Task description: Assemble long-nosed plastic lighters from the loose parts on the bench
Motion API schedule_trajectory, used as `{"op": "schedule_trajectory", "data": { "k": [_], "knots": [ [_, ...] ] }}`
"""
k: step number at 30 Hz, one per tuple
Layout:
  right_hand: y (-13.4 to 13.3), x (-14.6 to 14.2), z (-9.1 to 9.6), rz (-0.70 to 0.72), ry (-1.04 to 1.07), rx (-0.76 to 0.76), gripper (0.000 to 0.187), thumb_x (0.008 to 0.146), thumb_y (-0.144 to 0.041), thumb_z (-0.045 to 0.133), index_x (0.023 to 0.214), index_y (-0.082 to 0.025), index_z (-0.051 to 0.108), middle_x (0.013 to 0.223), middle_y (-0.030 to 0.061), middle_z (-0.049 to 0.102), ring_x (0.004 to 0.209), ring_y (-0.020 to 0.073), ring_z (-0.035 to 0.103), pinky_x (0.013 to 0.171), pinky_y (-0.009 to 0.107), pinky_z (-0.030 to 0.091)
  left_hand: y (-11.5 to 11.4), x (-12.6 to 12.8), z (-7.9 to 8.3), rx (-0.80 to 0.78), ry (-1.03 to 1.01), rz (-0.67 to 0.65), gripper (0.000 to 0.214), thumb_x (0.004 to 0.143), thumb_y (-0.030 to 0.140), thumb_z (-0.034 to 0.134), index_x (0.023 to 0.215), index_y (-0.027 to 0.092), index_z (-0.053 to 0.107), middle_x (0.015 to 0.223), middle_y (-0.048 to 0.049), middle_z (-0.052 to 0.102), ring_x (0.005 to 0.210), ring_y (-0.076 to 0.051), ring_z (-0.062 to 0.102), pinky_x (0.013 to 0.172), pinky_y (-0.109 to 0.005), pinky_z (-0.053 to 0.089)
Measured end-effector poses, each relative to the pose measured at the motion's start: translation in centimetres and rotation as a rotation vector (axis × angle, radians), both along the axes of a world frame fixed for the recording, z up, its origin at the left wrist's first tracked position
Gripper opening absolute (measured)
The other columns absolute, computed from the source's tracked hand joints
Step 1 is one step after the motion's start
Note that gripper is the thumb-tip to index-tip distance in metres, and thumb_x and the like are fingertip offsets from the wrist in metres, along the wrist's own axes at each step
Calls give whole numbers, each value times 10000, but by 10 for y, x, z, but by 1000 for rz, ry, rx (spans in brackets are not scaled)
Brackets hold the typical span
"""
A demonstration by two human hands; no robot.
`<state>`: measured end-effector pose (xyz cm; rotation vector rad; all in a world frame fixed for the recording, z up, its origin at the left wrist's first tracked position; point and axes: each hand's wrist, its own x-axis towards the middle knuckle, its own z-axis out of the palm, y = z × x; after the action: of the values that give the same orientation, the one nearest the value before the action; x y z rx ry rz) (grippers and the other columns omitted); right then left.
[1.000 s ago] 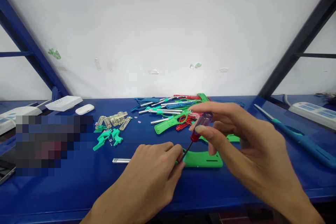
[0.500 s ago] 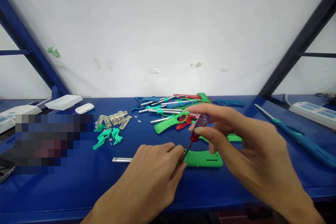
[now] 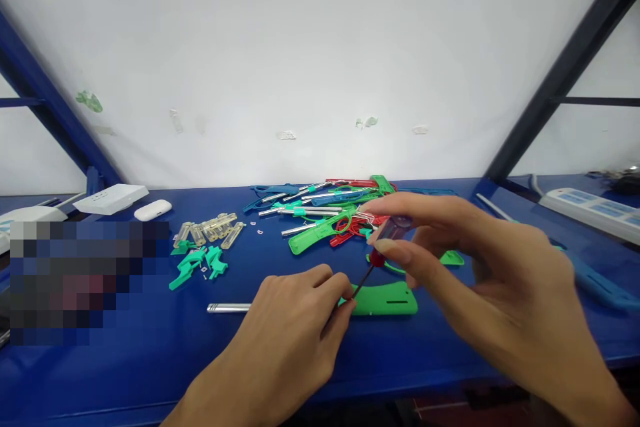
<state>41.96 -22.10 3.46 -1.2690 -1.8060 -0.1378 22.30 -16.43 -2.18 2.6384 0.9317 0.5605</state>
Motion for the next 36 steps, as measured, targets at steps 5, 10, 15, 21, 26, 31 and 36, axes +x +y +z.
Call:
{"op": "schedule_trajectory", "data": {
  "k": [5, 10, 15, 21, 26, 31, 36],
  "knots": [
    [-17, 13, 5, -45, 43, -8, 227, 1008, -316, 703, 1209, -419, 713, 812, -103, 737, 595, 95, 669, 581, 200, 544, -5, 23, -4, 38, -125, -34, 161, 1025, 197, 572, 911, 242, 678, 891, 11, 690, 798, -206, 684, 676, -325, 512],
    [-31, 35, 14, -105, -11, -113, 197, 1008, -382, 696, 1196, -442, 703, 855, -116, 745, 617, 90, 659, 586, 195, 529, -9, 59, 1, 106, -52, -104, 137, 1018, 179, 589, 945, 241, 687, 987, -22, 708, 964, -282, 658, 778, -424, 574],
    [-37, 49, 16, -180, -17, -126, 139, 1001, -451, 690, 1138, -445, 717, 805, -129, 750, 613, 92, 682, 582, 207, 520, -8, 79, 1, 108, 6, -68, 140, 1033, 158, 577, 990, 213, 698, 1050, -59, 688, 1014, -301, 614, 836, -477, 584],
    [-29, 53, 14, -177, -20, -187, 179, 1005, -455, 684, 1173, -422, 734, 868, -129, 801, 606, 102, 710, 577, 242, 512, -6, 91, -3, 45, 75, -36, 126, 1024, 140, 604, 979, 214, 695, 1057, -46, 690, 986, -278, 648, 842, -454, 567],
    [-21, 54, 11, -173, -64, -185, 159, 1016, -401, 691, 1164, -367, 737, 804, -129, 777, 561, 85, 684, 586, 238, 475, -5, 90, -9, 36, 72, -10, 137, 1021, 134, 593, 972, 222, 686, 1018, -29, 694, 915, -255, 683, 792, -406, 537],
    [-19, 54, 10, -146, -93, -179, 186, 1022, -365, 688, 1197, -329, 735, 827, -101, 789, 634, 110, 712, 603, 236, 466, -7, 88, -13, 41, 71, 9, 168, 1019, 123, 574, 923, 220, 673, 968, -22, 698, 878, -255, 687, 756, -384, 502],
    [-19, 53, 12, -142, -91, -238, 175, 1036, -383, 656, 1178, -321, 737, 792, -78, 780, 559, 121, 672, 584, 259, 459, -7, 90, -11, 27, 82, 3, 190, 1034, 115, 534, 954, 210, 677, 972, -37, 714, 910, -263, 698, 773, -386, 501]
  ]
}}
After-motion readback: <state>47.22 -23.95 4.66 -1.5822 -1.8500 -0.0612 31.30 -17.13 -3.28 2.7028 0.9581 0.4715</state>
